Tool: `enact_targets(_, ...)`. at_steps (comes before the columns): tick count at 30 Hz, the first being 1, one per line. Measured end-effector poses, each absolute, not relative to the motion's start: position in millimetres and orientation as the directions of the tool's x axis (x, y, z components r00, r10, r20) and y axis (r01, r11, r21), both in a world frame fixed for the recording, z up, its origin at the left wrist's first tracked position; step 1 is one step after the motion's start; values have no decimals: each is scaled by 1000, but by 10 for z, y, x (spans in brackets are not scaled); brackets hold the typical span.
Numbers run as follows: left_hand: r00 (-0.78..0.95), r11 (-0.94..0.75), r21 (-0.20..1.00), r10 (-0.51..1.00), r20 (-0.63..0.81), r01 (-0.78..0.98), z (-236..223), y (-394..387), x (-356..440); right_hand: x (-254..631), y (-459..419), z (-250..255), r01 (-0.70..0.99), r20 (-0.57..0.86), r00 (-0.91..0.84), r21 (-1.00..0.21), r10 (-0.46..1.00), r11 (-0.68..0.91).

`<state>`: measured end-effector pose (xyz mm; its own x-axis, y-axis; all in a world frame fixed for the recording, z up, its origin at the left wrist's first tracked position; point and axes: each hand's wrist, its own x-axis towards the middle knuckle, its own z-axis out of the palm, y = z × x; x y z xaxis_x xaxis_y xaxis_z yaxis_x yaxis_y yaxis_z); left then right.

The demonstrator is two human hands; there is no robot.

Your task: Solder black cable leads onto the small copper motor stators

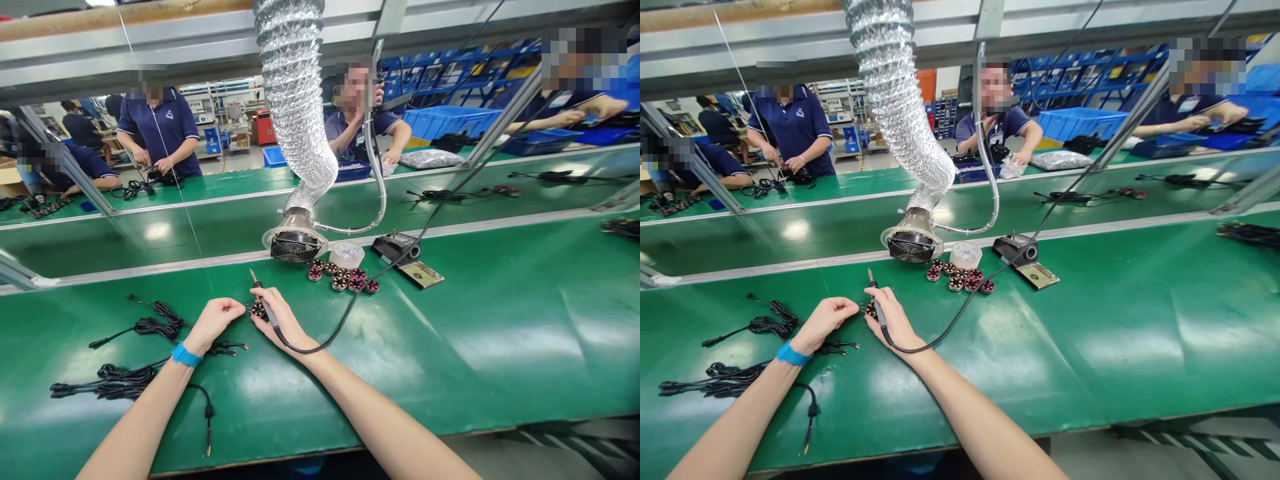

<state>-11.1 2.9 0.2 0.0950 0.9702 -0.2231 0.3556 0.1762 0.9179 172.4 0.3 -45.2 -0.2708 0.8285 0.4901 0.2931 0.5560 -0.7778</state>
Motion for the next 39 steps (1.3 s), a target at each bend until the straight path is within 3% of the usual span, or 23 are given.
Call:
enact_targets(7,191,154,933,956,-224,325,-25,37,-137,1638,-10,-391,172,561,-227,-782,796,600)
enact_targets(18,211,178,944,947,-241,279,-52,68,-174,1585,35,-441,107,553,-221,-805,804,583)
enact_targets(39,250,149,919,935,-251,366,44,32,-126,1513,20,-356,176,543,-129,-811,830,558)
